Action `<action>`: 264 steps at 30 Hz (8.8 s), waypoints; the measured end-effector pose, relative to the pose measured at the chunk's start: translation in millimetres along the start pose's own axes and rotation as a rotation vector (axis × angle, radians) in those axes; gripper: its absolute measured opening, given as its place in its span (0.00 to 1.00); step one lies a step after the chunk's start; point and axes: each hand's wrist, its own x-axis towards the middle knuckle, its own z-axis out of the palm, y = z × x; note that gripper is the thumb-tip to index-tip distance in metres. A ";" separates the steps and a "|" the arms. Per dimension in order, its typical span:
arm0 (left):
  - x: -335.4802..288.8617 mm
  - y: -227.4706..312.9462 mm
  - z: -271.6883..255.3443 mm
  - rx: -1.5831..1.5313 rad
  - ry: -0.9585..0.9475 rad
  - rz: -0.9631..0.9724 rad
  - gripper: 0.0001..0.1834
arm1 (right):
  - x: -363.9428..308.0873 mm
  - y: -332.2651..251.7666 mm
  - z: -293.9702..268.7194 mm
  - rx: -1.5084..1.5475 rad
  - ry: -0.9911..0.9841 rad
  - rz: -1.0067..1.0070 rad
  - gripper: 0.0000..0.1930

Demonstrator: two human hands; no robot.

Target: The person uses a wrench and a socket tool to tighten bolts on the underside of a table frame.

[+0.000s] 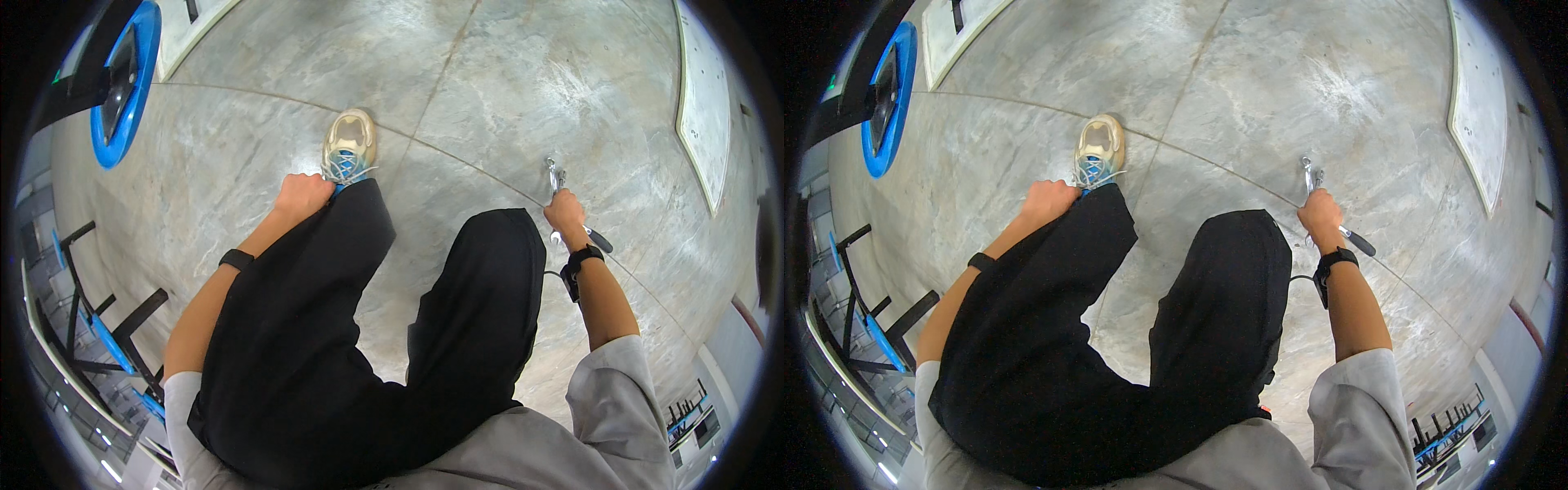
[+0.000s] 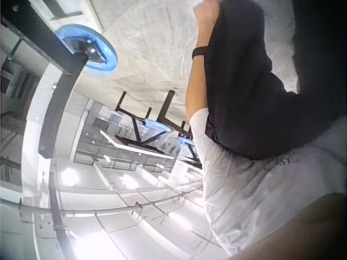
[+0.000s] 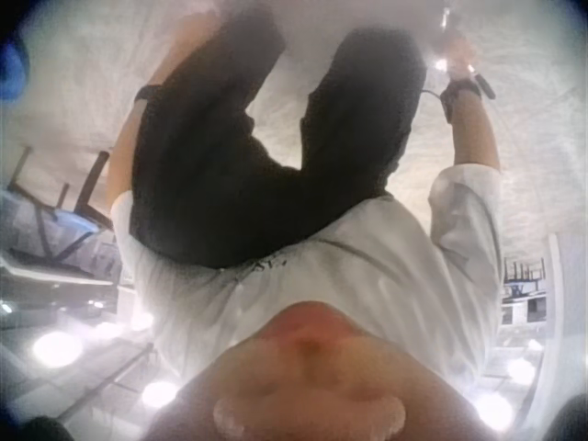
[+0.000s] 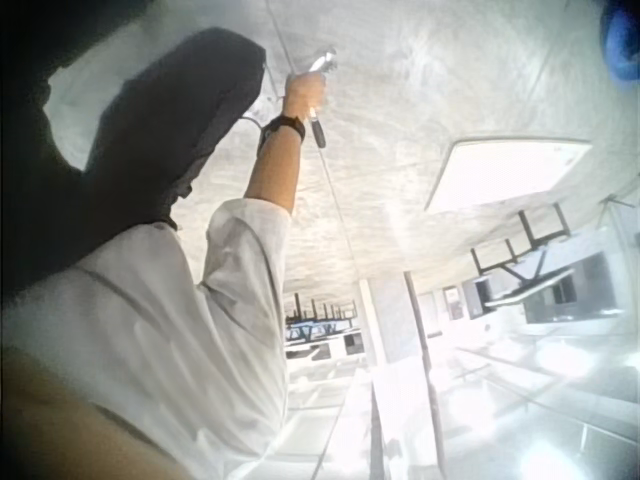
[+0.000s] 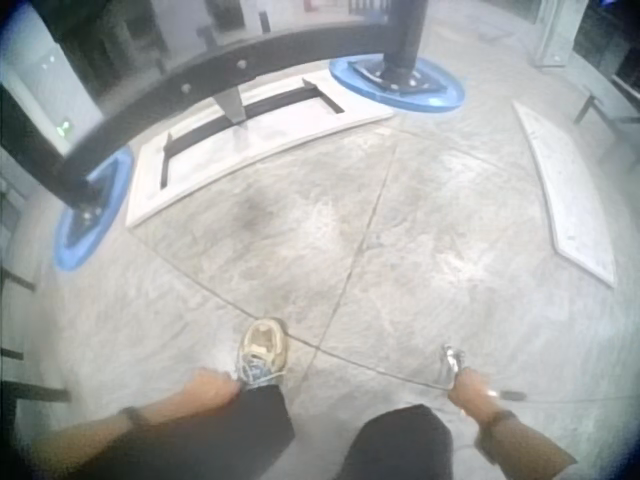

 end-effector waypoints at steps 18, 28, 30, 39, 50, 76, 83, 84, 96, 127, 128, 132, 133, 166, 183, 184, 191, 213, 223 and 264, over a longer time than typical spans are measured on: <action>-1.7 28.9 -17.3 -0.181 0.016 0.062 0.14 | 14.5 18.6 18.2 0.130 0.034 -0.055 0.13; -5.5 18.0 -8.5 -0.201 -0.164 0.070 0.21 | 11.7 3.0 -0.8 0.146 -0.053 0.000 0.12; 4.5 14.0 -0.6 -0.248 -0.255 0.068 0.22 | 16.7 3.9 5.6 0.130 -0.067 0.001 0.12; -5.1 -17.6 24.8 -0.756 -0.193 0.409 0.18 | 3.5 -7.2 6.0 0.184 -0.004 -0.016 0.10; -159.0 -97.5 2.2 -1.126 0.326 -0.186 0.14 | 36.9 30.1 9.3 0.150 -0.052 -0.283 0.13; -95.1 -47.0 -413.8 -0.230 1.269 0.389 0.25 | -128.1 -195.0 -398.9 1.537 -0.572 -0.798 0.08; -92.0 -51.9 -398.5 0.031 0.759 0.294 0.20 | -114.2 -219.5 -403.0 1.492 -1.195 -0.946 0.12; -91.1 -53.4 -394.4 0.038 0.738 0.299 0.20 | -108.0 -224.5 -395.5 1.514 -1.205 -0.946 0.12; -132.0 -142.5 -361.8 -0.085 0.842 -0.024 0.09 | -14.4 -241.2 -331.4 1.496 -0.593 -0.662 0.08; -78.7 -299.8 -338.8 -1.005 0.494 0.005 0.16 | 143.9 -160.5 -91.9 -0.137 -0.352 -0.550 0.23; -80.0 -302.4 -339.8 -0.989 0.454 0.007 0.16 | 142.9 -158.1 -89.7 -0.135 -0.346 -0.559 0.23; -80.2 -305.0 -339.4 -1.016 0.347 -0.011 0.18 | 145.4 -151.7 -84.9 -0.134 -0.322 -0.583 0.22; -78.6 -304.5 -337.5 -1.015 0.350 -0.010 0.18 | 145.3 -148.6 -84.8 -0.134 -0.317 -0.584 0.21; -46.9 -291.9 -345.5 -1.049 0.204 0.186 0.27 | 167.0 -134.6 -52.4 -0.156 -0.207 -0.763 0.13; -34.3 -283.2 -360.7 -1.228 0.082 0.295 0.24 | 169.7 -120.7 -30.8 -0.048 -0.122 -0.796 0.10; -43.1 -280.8 -356.2 -1.223 0.078 0.259 0.24 | 150.8 -166.9 -65.7 0.085 -0.430 -0.512 0.12; -37.1 -231.9 -345.0 -0.833 0.432 0.116 0.45 | 139.9 -127.6 -66.9 0.402 -0.021 -0.156 0.24; -34.2 -226.7 -345.2 -0.623 0.544 0.006 0.23 | -76.3 -333.9 -330.5 2.208 -0.852 -0.607 0.07; -33.7 -220.4 -346.2 -0.605 0.559 0.012 0.23 | -88.5 -358.2 -313.5 2.328 -0.915 -0.646 0.10; -23.6 -236.7 -338.9 -0.612 0.551 0.106 0.22 | -86.9 -386.4 -300.8 2.516 -0.906 -0.747 0.12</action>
